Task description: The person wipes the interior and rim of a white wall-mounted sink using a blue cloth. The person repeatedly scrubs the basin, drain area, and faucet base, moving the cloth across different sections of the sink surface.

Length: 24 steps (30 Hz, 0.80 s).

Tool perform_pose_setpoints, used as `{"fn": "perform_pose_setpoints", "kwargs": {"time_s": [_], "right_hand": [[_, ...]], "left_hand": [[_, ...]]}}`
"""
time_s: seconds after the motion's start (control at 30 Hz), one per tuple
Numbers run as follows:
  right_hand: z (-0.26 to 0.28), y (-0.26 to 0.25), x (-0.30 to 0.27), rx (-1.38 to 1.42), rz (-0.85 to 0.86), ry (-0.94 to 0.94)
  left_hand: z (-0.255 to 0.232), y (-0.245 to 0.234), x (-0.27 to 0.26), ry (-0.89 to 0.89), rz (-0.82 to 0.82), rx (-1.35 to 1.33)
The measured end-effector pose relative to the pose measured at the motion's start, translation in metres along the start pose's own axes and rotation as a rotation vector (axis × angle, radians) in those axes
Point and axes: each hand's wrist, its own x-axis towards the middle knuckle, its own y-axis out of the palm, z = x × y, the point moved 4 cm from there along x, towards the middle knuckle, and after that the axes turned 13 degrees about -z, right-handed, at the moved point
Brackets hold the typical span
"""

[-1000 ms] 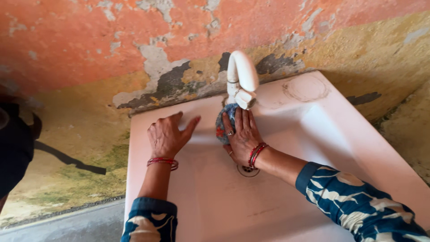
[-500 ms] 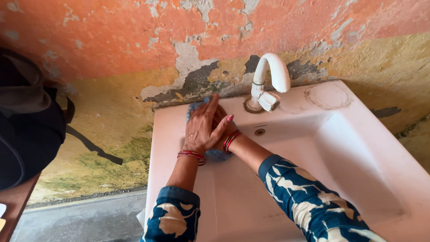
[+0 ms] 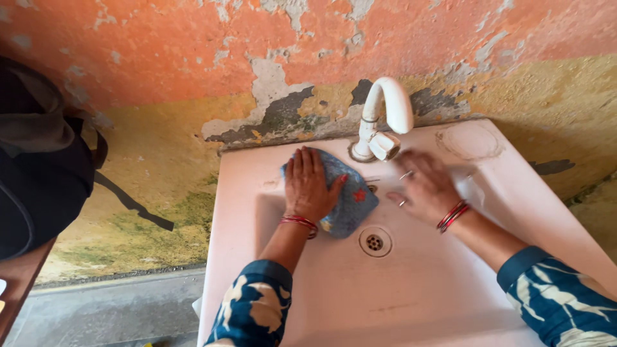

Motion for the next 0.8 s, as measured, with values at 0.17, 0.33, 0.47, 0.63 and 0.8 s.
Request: {"fn": "perform_pose_setpoints", "kwargs": {"time_s": [0.17, 0.33, 0.47, 0.63, 0.8], "right_hand": [[-0.042, 0.011, -0.003, -0.098, 0.139, 0.181], [-0.051, 0.021, -0.008, -0.056, 0.177, 0.196], [-0.05, 0.019, -0.008, -0.05, 0.209, 0.203], [-0.046, 0.015, -0.007, -0.064, 0.223, 0.21], [-0.046, 0.014, -0.009, -0.081, 0.211, 0.21]], "left_hand": [[-0.05, 0.012, 0.001, 0.187, -0.011, -0.086], [-0.022, 0.01, 0.01, 0.155, -0.047, -0.173], [0.045, -0.017, 0.018, 0.028, 0.019, -0.139], [0.11, -0.037, -0.002, -0.157, 0.149, 0.068], [0.129, -0.053, -0.068, -0.08, 0.086, 0.143]]}}
